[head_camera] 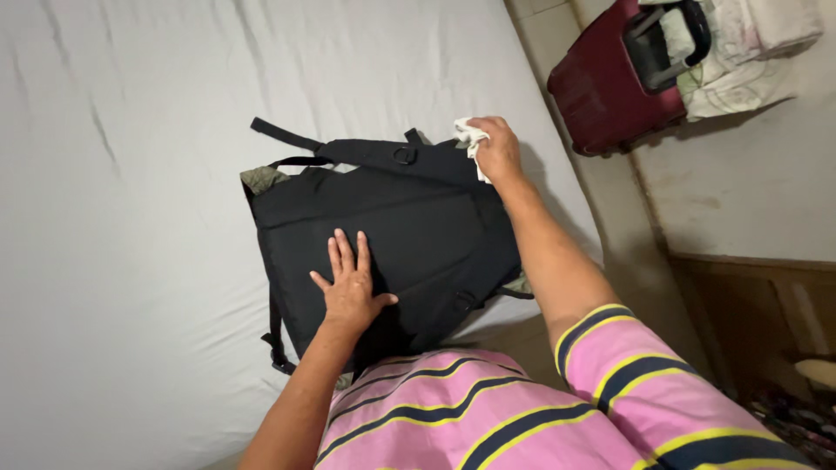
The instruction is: The person wipes the exterior of a backpack with a white cloth. They rotate the backpack to clean multiple sides, including the front, back, and sides, while a water bottle remains attached to the front pocket.
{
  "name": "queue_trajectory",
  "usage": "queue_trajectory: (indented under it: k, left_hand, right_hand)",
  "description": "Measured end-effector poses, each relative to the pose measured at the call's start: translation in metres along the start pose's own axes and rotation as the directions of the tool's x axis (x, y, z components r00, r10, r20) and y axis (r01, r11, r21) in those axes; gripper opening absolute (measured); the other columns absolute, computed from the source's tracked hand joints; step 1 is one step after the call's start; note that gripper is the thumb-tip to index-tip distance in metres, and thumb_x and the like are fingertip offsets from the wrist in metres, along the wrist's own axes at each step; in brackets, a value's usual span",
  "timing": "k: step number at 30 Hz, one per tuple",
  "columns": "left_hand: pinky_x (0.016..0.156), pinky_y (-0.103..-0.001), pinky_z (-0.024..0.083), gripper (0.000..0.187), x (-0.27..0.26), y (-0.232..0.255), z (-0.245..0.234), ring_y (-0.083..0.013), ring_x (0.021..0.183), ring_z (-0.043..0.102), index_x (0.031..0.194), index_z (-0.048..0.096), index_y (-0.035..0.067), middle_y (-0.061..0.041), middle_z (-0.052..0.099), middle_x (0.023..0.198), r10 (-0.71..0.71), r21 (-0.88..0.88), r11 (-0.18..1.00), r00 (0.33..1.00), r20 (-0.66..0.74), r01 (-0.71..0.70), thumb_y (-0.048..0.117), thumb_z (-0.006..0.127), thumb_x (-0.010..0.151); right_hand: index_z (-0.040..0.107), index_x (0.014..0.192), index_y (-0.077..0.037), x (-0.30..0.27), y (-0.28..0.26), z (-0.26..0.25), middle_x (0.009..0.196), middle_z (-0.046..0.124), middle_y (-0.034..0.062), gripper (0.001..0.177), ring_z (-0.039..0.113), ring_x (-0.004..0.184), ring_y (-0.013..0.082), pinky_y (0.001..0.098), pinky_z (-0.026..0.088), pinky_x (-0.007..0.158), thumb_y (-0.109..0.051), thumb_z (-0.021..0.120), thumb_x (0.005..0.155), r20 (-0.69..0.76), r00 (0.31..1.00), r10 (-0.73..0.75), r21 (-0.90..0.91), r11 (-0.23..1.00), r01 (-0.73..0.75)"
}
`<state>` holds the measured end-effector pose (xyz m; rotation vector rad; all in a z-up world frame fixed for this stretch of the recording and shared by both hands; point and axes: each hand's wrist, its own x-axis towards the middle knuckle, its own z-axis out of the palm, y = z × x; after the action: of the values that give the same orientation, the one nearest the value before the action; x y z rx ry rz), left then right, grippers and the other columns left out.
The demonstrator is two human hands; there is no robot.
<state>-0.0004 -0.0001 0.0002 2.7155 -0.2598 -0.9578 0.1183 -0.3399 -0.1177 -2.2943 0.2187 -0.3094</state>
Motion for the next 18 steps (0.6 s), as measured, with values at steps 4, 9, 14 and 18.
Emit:
queue_trajectory:
  k: [4, 9, 14, 18]
  left_hand:
    - [0.112, -0.08, 0.017, 0.136, -0.001, 0.004, -0.003, -0.0367, 0.158, -0.005, 0.163, 0.001, 0.016, -0.019, -0.012, 0.169, -0.01, 0.007, 1.0, 1.0, 0.026, 0.01, 0.043, 0.094, 0.066]
    - [0.112, -0.079, 0.018, 0.135, -0.002, 0.005, -0.005, -0.0369, 0.158, -0.005, 0.162, 0.003, 0.015, -0.02, -0.011, 0.169, -0.021, 0.018, 1.0, 0.999, 0.041, 0.02, 0.044, 0.094, 0.067]
    - [0.111, -0.08, 0.019, 0.135, -0.001, 0.004, -0.008, -0.0371, 0.158, -0.005, 0.163, 0.003, 0.015, -0.02, -0.011, 0.169, -0.018, 0.02, 1.0, 0.999, 0.038, 0.017, 0.043, 0.094, 0.067]
    - [0.111, -0.08, 0.019, 0.136, 0.002, 0.005, -0.005, -0.0357, 0.158, -0.005, 0.163, 0.003, 0.016, -0.018, -0.011, 0.17, -0.03, 0.032, 0.999, 0.999, 0.032, 0.029, 0.044, 0.094, 0.066]
  right_hand:
    - [0.075, 0.118, -0.008, -0.02, 0.006, -0.019, 0.121, 0.066, 0.017, 0.048, 0.06, 0.118, 0.0395, 0.0454, 0.048, 0.105, 0.012, 0.057, 0.078, 0.082, 0.977, -0.196, -0.096, 0.974, 0.204]
    - [0.065, 0.135, -0.004, -0.117, 0.0, -0.078, 0.132, 0.057, 0.0266, 0.065, 0.054, 0.122, 0.046, 0.0472, 0.045, 0.103, 0.015, 0.055, 0.075, 0.053, 0.984, -0.169, -0.221, 0.959, 0.177]
    - [0.065, 0.133, -0.005, -0.207, -0.01, -0.107, 0.123, 0.06, 0.0219, 0.059, 0.058, 0.117, 0.0409, 0.0443, 0.048, 0.102, 0.013, 0.054, 0.078, 0.162, 0.987, 0.018, -0.17, 0.985, 0.01]
    - [0.058, 0.137, -0.003, -0.198, 0.006, -0.105, 0.13, 0.056, 0.0223, 0.057, 0.058, 0.12, 0.0389, 0.0424, 0.045, 0.102, 0.011, 0.056, 0.081, 0.094, 0.988, 0.123, 0.097, 0.986, -0.132]
